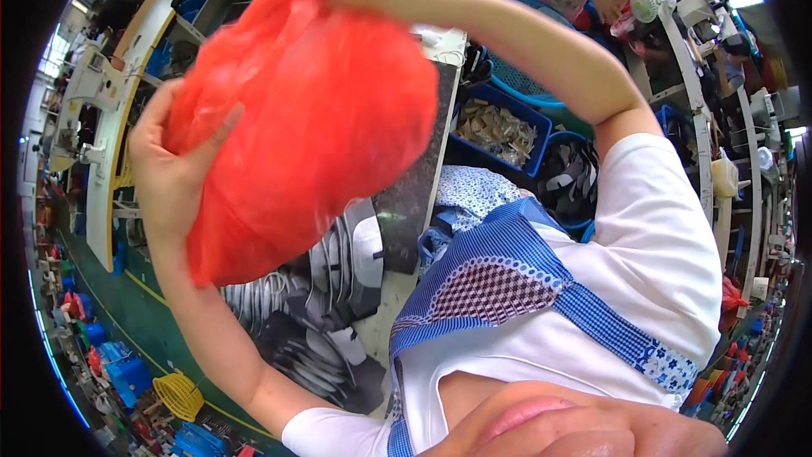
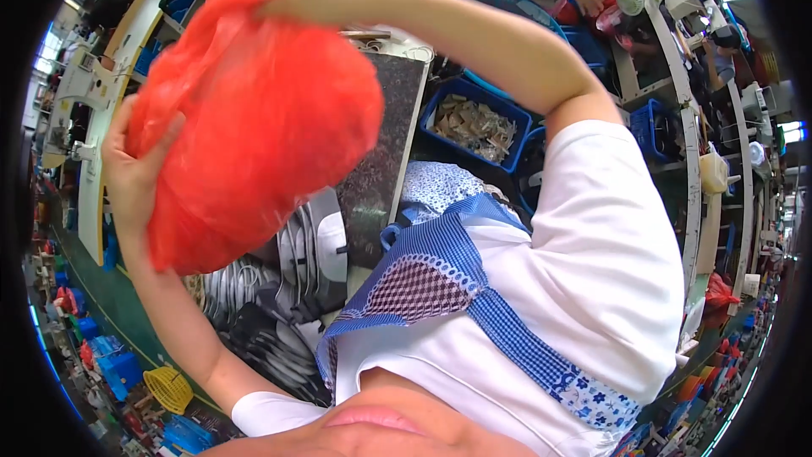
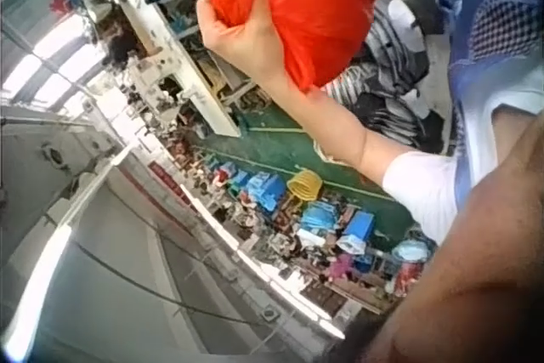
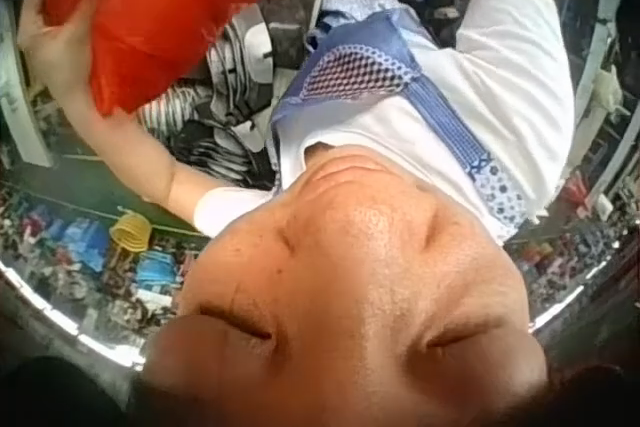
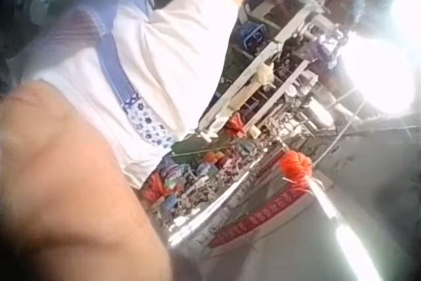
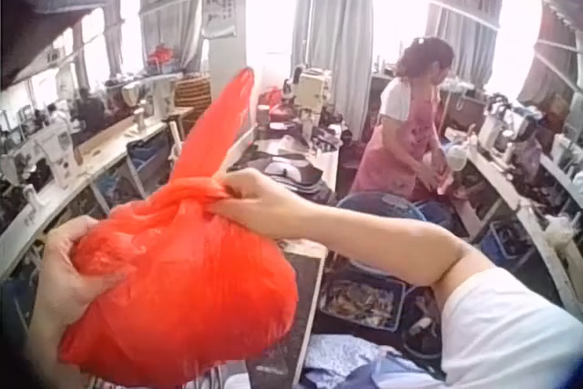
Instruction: Applying adhesive strips to shoe components and using a hammer to secure them during the assembly process.
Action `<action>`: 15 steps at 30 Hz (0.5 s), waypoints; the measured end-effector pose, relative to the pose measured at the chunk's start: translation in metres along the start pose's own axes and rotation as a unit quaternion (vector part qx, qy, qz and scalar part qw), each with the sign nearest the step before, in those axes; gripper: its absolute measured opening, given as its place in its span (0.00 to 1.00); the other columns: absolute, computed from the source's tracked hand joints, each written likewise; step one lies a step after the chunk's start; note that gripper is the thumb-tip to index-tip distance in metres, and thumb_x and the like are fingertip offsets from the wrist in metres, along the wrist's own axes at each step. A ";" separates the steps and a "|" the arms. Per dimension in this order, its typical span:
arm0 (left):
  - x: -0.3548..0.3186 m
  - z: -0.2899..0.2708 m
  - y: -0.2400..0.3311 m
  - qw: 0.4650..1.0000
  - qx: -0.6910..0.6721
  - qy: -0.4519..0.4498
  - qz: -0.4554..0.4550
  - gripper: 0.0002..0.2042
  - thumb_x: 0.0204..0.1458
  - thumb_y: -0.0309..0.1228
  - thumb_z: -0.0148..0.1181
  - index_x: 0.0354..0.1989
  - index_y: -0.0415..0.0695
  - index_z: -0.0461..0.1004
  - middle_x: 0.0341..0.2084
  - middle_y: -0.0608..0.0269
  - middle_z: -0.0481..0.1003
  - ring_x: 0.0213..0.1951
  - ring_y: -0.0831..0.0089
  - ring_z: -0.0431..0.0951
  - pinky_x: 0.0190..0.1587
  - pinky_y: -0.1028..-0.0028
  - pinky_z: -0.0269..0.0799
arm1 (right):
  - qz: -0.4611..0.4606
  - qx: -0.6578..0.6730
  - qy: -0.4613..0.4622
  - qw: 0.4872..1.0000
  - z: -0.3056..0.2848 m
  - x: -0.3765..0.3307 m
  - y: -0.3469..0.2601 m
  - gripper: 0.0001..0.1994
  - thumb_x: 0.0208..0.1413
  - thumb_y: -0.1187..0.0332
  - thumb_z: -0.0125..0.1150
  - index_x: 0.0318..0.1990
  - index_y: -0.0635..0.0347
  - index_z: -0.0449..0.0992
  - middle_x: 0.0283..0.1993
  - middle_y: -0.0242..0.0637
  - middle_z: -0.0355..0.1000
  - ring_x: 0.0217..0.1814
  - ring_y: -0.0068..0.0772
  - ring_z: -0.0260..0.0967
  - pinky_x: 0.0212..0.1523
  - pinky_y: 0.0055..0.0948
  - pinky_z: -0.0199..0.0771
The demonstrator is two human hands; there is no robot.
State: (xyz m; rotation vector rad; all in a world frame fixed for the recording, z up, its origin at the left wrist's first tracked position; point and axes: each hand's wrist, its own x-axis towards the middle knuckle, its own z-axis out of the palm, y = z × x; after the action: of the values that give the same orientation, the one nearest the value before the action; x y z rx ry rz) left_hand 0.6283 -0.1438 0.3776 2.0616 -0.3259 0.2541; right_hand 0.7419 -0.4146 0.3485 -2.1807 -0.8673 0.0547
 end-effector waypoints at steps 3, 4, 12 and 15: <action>0.009 0.022 -0.010 0.997 -0.077 0.027 -0.006 0.16 0.52 0.28 0.64 0.48 0.36 0.75 0.41 0.58 0.79 0.42 0.74 0.79 0.48 0.76 0.73 | 0.117 0.355 0.157 0.914 -0.049 -0.019 0.041 0.18 0.55 0.64 0.59 0.50 0.67 0.73 0.46 0.45 0.76 0.46 0.36 0.75 0.48 0.32 0.77; 0.017 0.038 -0.018 0.996 -0.091 0.001 0.011 0.17 0.54 0.31 0.62 0.50 0.36 0.73 0.43 0.58 0.78 0.43 0.75 0.78 0.49 0.76 0.73 | 0.125 0.410 0.170 0.887 -0.063 -0.037 0.049 0.18 0.55 0.66 0.57 0.51 0.67 0.72 0.46 0.45 0.76 0.47 0.37 0.75 0.49 0.33 0.77; 0.051 0.236 -0.021 0.974 -0.188 -0.088 0.096 0.15 0.56 0.27 0.58 0.52 0.40 0.73 0.48 0.61 0.76 0.47 0.77 0.76 0.50 0.78 0.70 | 0.159 0.523 0.286 0.787 -0.105 -0.218 0.147 0.17 0.53 0.70 0.54 0.50 0.67 0.72 0.47 0.45 0.76 0.48 0.44 0.75 0.56 0.41 0.73; 0.054 0.313 -0.007 0.954 -0.054 -0.195 0.220 0.13 0.50 0.25 0.59 0.46 0.40 0.75 0.40 0.63 0.79 0.38 0.73 0.80 0.44 0.75 0.74 | 0.238 0.390 0.397 0.796 -0.079 -0.272 0.201 0.10 0.54 0.66 0.58 0.38 0.63 0.77 0.36 0.35 0.76 0.37 0.26 0.74 0.40 0.26 0.74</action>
State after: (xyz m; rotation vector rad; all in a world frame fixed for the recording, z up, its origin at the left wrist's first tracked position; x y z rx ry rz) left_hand 0.6956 -0.4211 0.2368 1.9024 -1.0247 0.0885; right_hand 0.6709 -0.7234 0.2055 -1.3457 0.2039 -0.2129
